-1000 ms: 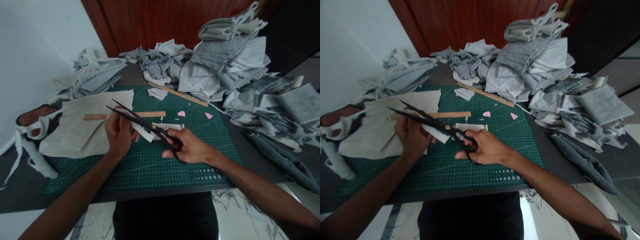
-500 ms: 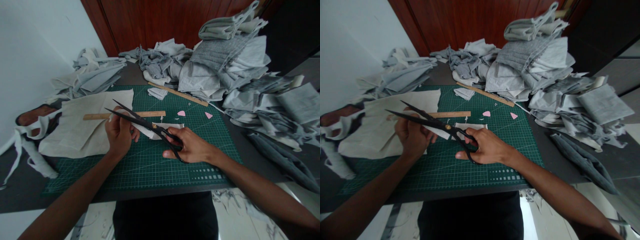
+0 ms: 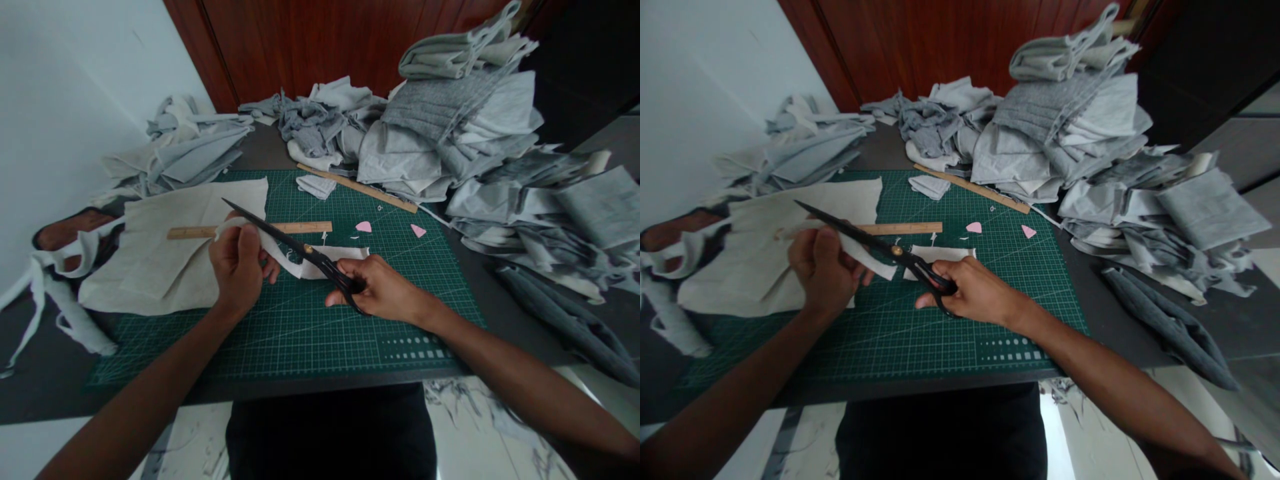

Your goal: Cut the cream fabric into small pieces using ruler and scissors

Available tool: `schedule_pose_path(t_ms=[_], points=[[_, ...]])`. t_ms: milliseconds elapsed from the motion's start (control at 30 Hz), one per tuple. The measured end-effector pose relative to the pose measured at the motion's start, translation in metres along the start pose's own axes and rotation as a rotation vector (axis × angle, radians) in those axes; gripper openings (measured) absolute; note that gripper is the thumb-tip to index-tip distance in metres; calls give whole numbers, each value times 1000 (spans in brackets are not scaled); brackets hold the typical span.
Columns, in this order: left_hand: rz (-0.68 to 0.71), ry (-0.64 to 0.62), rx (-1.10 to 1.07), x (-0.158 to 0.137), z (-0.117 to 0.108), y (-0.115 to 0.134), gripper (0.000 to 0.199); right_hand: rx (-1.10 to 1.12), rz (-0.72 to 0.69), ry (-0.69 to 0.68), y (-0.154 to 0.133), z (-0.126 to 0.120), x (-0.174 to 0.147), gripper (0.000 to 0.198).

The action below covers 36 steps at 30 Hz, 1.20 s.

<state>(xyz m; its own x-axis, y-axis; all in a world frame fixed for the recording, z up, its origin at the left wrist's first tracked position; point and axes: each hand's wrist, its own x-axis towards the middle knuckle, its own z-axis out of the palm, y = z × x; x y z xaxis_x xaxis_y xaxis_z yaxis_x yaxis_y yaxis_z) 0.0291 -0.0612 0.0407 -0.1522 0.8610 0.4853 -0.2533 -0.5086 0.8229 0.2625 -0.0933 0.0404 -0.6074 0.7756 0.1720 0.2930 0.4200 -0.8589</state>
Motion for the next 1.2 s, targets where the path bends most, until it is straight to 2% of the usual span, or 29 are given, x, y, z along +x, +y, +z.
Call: schedule_pose_path(t_ms=[133, 300, 500, 733, 867, 1033, 1200], points=[[17, -25, 19, 0, 0, 0, 41, 9, -7, -18, -1, -2, 0, 47], [-62, -39, 6, -2, -6, -3, 37, -112, 5, -61, -6, -5, 0, 44], [-32, -6, 13, -1, -4, -2, 34, -100, 40, -44, -8, -3, 0, 46], [-13, 19, 36, 0, 1, 2, 48, -46, 14, 35, -2, -1, 1, 50], [-1, -15, 41, 0, 0, 1, 47, -41, 10, 10, -1, -1, 1, 49], [-68, -38, -18, -1, -4, -2, 36, -140, 28, -62, -8, -5, 0, 45], [-52, -31, -9, -1, -1, 0, 36, -133, 37, -66, -10, -4, 0, 45]])
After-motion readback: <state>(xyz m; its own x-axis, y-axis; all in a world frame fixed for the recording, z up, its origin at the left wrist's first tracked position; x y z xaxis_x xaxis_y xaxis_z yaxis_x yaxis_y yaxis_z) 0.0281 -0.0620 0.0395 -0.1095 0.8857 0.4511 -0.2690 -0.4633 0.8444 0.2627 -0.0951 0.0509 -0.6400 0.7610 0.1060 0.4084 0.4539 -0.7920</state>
